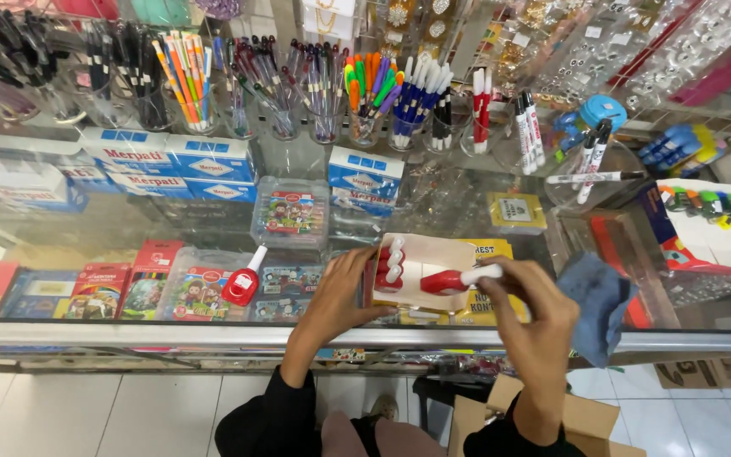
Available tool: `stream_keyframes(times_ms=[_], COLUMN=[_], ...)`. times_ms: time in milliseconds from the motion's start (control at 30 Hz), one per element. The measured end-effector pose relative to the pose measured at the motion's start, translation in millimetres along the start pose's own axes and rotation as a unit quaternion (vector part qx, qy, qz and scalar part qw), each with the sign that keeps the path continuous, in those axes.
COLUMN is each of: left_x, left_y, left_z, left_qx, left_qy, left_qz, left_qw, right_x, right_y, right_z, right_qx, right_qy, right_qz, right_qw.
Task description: Organizing stationery items including correction pens, stamps, and ink pads in a retail display case.
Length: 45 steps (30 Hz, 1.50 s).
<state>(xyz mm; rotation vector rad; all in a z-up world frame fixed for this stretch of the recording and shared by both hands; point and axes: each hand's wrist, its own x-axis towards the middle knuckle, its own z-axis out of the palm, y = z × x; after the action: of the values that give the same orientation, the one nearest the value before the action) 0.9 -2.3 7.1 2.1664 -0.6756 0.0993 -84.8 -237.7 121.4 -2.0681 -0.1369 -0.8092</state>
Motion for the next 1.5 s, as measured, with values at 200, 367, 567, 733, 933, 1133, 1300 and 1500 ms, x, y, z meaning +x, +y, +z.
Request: stream_keyframes(times_ms=[200,367,567,733,933,1133,1300,1500], left_x=[-1,-1,-2,-2,-47,-81,-75,-45], left_y=[-1,-1,-4,-7,5,-26,13,81], left_z=[0,2,4,2,-41,-62,-63,-9], left_qx=[-0.001,-0.003,-0.01,-0.009,0.113,0.319,0.167,-0.207], left_qy=[-0.003,-0.008,-0.004,0.0,0.224,0.243,0.27,0.108], left_qz=[-0.01,-0.022,-0.023,-0.018,-0.07,-0.286,-0.236,-0.029], left_qw=[1.0,1.0,1.0,1.0,0.965,0.87,0.918,0.972], right_x=[-4,0,0,-3,-10,-31,-42,-55], right_y=[8,27,39,52,20,20,23,25], right_z=[32,57,74,83,61,42,35,40], right_qx=[-0.068,-0.097,-0.11,-0.103,-0.052,0.014,0.067,0.201], right_qy=[-0.057,-0.08,-0.09,-0.088,-0.062,0.036,0.043,-0.071], right_qz=[0.003,-0.016,-0.021,0.015,-0.01,0.018,0.024,0.068], right_qw=[0.996,0.992,0.99,0.991,0.997,0.999,0.997,0.975])
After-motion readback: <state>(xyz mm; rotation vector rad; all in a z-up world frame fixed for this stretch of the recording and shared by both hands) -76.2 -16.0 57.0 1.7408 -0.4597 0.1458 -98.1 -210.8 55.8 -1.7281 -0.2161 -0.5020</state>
